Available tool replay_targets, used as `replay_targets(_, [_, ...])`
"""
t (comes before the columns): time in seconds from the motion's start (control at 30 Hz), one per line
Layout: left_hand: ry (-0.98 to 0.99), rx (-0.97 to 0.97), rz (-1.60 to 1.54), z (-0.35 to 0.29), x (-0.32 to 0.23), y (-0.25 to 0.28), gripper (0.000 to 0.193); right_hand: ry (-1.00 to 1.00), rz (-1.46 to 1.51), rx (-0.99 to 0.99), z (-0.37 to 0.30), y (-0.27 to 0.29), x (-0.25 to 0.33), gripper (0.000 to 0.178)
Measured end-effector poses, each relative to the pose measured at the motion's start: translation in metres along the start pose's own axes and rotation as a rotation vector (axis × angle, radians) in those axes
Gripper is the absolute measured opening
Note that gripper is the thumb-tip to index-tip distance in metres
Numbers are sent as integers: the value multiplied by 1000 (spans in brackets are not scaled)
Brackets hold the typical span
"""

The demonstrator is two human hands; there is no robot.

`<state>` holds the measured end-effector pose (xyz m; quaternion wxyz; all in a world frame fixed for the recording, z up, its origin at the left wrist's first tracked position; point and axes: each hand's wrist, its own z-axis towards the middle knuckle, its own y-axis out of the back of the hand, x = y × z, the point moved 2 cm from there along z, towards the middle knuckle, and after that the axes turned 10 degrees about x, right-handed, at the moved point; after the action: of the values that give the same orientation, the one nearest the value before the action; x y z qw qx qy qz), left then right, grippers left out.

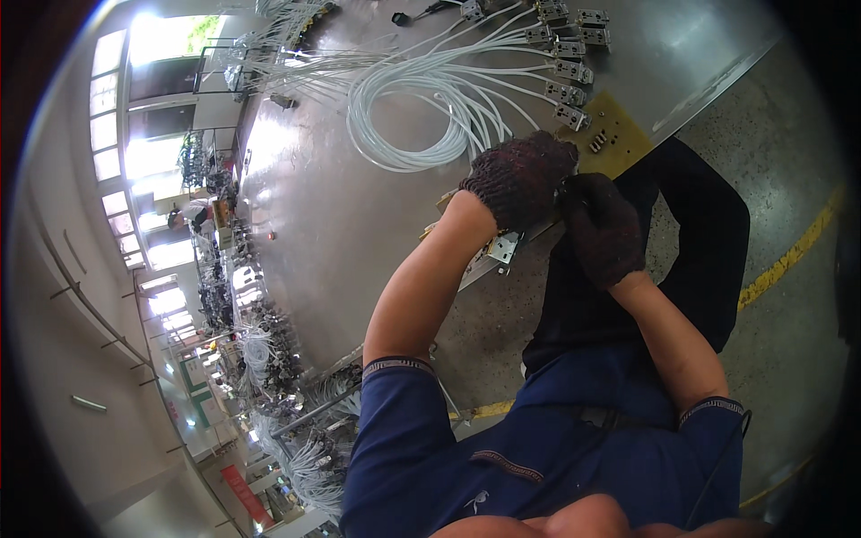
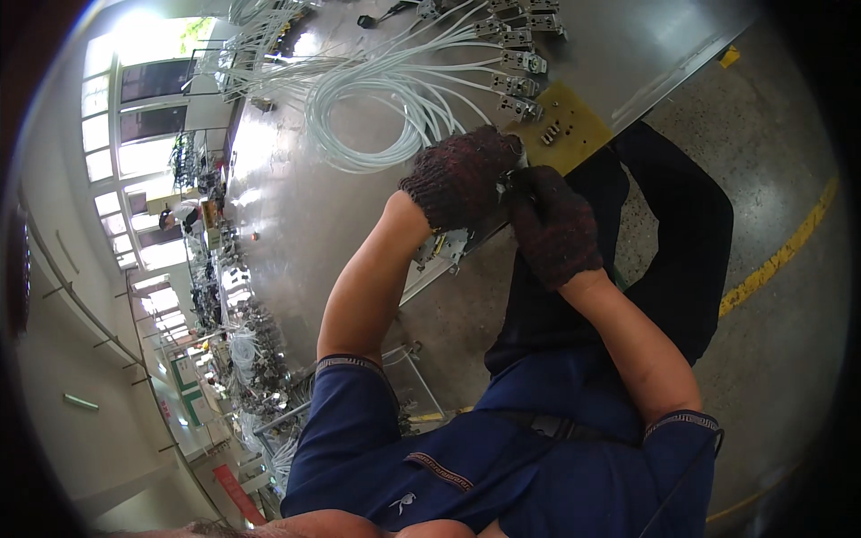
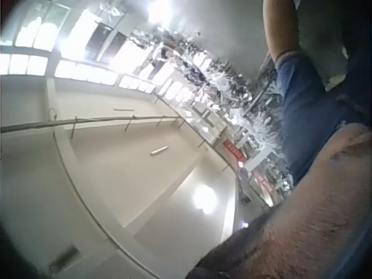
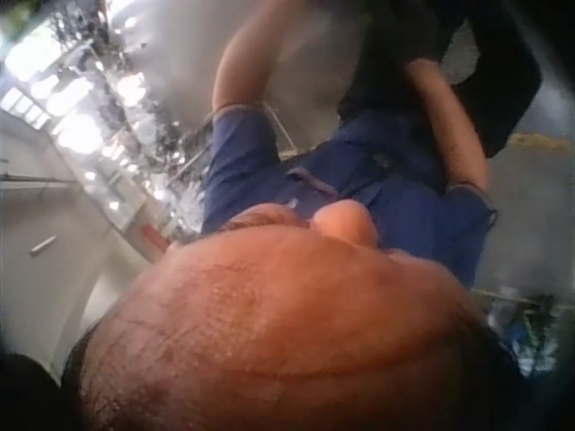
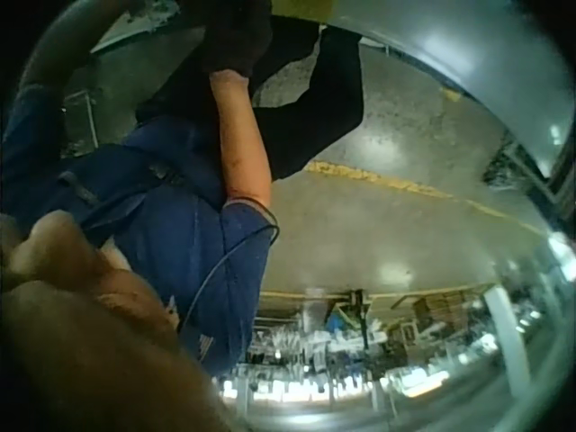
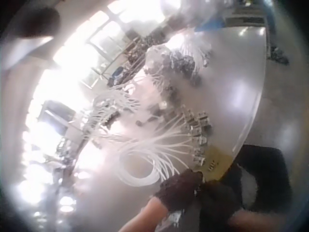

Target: Manually connecting electrical wires and connectors to component boards at a workbench.

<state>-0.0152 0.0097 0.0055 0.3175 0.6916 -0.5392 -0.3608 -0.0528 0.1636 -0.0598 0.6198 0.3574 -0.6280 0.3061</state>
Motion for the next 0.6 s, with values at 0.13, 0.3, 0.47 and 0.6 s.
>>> replay_targets(0.13, [-6,-19,-2,0,1,-2,45,18,-45,-18,-1,-2,0,20])
replay_targets(0.3, [-14,-51,8,-1,2,-3,50,64,-112,-48,0,-5,-1,17])
replay_targets(0.47, [0,-26,-3,-1,0,-2,43,85,-47,-61,-1,-6,-3,17])
replay_targets(0.6, [-30,-68,-11,-1,1,1,44,106,-122,-87,1,-9,-2,16])
